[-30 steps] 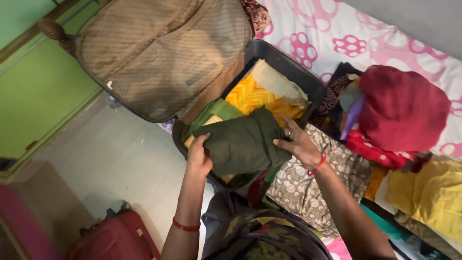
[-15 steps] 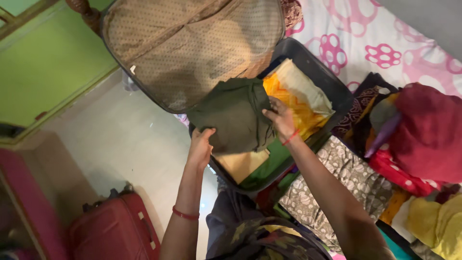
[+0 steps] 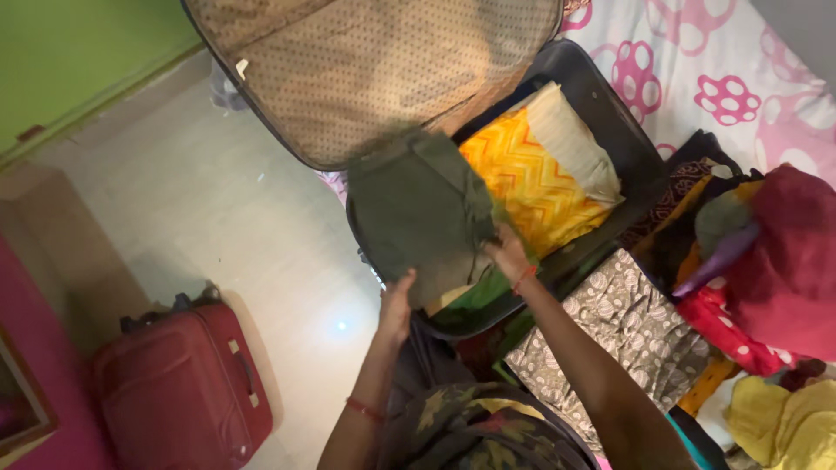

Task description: The person packs a suitcase by placing several folded clothes, including a blue cloth, a yellow patterned garment, and a green garment, into the suitcase.

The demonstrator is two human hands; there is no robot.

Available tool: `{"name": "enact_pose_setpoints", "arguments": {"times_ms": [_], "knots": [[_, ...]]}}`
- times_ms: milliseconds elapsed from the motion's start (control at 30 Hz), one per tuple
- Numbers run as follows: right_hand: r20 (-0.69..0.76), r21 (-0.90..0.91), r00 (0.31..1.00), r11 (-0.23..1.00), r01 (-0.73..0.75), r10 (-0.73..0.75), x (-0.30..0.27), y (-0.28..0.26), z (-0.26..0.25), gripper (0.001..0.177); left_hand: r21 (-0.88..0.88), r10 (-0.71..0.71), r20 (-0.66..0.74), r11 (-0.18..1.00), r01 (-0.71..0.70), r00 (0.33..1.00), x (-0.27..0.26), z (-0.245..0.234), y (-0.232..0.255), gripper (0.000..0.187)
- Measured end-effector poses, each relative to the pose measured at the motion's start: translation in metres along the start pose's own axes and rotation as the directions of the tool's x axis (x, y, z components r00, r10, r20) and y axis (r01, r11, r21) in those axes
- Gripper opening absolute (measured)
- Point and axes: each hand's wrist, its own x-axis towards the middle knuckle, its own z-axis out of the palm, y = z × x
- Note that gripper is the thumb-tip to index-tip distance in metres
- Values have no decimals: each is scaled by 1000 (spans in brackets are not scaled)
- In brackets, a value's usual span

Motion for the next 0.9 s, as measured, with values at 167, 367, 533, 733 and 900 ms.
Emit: {"name": "enact_pose_setpoints", "arguments": {"times_ms": [167, 367, 533, 733, 900], "knots": [[1, -377, 1000, 926, 24, -25, 8, 29, 16, 82, 52, 208, 62, 976, -212, 976, 51, -8, -86, 66], [14, -633, 995, 771, -68, 99, 38, 17, 22, 86, 397, 265, -4, 886, -242, 964, 65, -10, -92, 71], [103, -800, 970, 598, -51, 220, 42, 20, 14, 84, 534, 530, 72, 695, -481, 845, 48, -8, -93, 93], [206, -875, 970, 468, 124, 130, -1, 44, 29, 93, 889, 355, 404, 63, -453, 843, 14, 24, -93, 75], [357, -934, 871, 117, 337, 339, -52, 23, 48, 80, 862, -53, 458, -218, -458, 887, 12, 22, -112, 49]]}}
